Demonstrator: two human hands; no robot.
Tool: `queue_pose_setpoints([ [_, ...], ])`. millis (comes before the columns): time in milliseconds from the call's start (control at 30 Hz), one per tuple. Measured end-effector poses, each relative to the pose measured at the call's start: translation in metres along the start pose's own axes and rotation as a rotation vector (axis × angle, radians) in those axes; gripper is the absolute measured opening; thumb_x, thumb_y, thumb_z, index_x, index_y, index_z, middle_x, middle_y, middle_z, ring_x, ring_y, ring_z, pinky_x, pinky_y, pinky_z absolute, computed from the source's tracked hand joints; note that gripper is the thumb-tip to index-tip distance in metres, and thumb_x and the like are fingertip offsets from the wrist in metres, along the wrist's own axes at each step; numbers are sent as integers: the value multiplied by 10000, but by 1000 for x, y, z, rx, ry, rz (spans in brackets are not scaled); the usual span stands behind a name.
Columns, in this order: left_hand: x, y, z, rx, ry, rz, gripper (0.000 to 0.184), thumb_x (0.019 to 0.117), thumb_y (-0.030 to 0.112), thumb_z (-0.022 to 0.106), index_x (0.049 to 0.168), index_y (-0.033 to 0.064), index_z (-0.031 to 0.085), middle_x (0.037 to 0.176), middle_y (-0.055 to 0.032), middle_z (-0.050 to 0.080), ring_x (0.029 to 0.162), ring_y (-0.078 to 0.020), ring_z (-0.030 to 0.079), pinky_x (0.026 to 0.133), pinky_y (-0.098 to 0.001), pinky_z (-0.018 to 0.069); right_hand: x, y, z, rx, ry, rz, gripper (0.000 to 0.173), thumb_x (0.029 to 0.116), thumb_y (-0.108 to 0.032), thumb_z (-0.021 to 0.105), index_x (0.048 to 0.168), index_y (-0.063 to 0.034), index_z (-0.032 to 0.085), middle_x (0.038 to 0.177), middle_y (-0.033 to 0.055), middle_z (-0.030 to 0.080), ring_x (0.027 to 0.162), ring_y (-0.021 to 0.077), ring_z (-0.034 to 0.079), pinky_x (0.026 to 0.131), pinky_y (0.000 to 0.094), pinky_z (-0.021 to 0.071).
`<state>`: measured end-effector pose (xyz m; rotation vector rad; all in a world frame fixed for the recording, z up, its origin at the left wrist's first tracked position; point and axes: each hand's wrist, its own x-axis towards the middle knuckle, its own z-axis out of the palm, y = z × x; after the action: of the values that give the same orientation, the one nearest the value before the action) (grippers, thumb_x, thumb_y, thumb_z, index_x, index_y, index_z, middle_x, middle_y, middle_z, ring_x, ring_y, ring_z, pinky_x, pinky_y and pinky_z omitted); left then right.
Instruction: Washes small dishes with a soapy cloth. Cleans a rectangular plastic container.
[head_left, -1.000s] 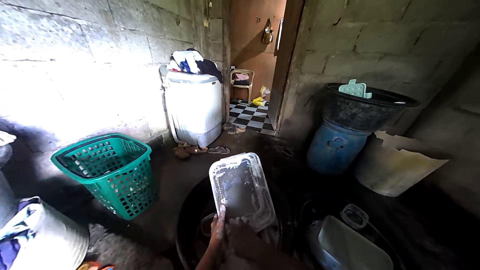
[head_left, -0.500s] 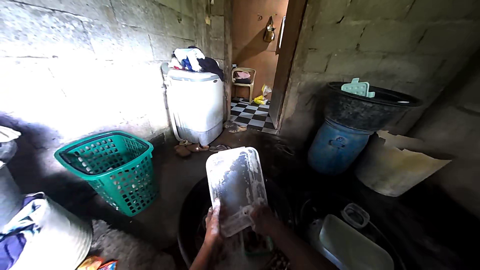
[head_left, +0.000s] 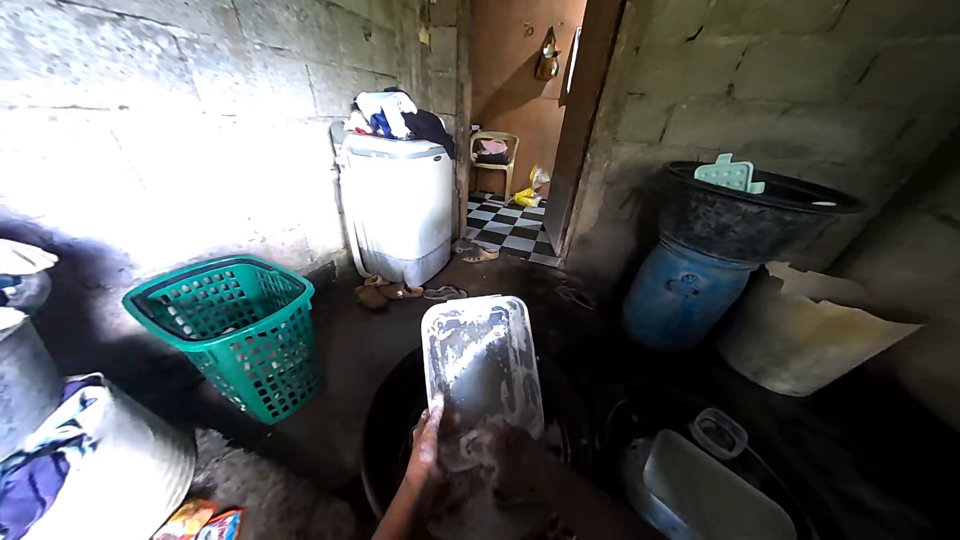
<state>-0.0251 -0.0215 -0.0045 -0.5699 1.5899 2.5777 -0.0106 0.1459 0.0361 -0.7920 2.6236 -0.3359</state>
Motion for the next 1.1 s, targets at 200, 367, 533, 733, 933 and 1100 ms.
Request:
queue_pose_setpoints([
  [200, -11, -1, 13, -8, -19, 18, 351, 1116, 240, 386, 1318, -27, 492, 988, -143, 641, 812, -179, 644, 730, -348, 557, -1, -17, -14, -24, -80, 229, 489, 960, -213, 681, 1373, 33, 591, 1511, 291, 462, 1421, 493, 396, 1127, 694, 311],
  [367, -13, -7, 19, -35, -34, -20, 339, 1120, 279, 368, 1289, 14, 493, 856, -90, 623, 694, -147, 624, 619, -324, 544, 14, -49, -10, 44, -85, 133, 428, 948, -237, 696, 1271, 39, 648, 1446, 283, 516, 1350, 471, 472, 1090, 661, 365],
  [533, -2, 0, 4, -189, -73, -88, 398, 1120, 374, 301, 1065, 67, 548, 723, -37, 616, 593, -133, 613, 534, -305, 538, 12, -35, -4, 141, 92, -145, 340, 959, -174, 664, 1206, 57, 700, 1344, 279, 618, 1321, 420, 544, 1123, 561, 401],
  [733, -2, 17, -1, -51, 18, -16, 325, 1115, 259, 385, 1250, -3, 520, 830, -101, 653, 674, -173, 651, 619, -336, 569, 12, 5, -3, -55, 119, -158, 503, 906, -162, 740, 1374, -17, 627, 1420, 251, 583, 1353, 422, 524, 1144, 577, 386],
  [933, -13, 25, 12, 27, 98, 31, 343, 1046, 207, 577, 1297, -22, 532, 1000, -161, 649, 819, -197, 635, 730, -372, 551, 5, 34, 14, -159, 169, 39, 398, 978, -57, 600, 1373, -5, 621, 1410, 301, 570, 1347, 479, 512, 1143, 606, 371],
  [1100, -25, -4, 31, 35, -2, 209, 466, 1001, 86, 566, 1414, -54, 400, 1156, -179, 596, 938, -166, 626, 819, -343, 550, 8, -22, 21, 210, 575, 38, 369, 932, -106, 670, 1250, 81, 677, 1241, 275, 688, 1201, 410, 651, 1059, 528, 491],
])
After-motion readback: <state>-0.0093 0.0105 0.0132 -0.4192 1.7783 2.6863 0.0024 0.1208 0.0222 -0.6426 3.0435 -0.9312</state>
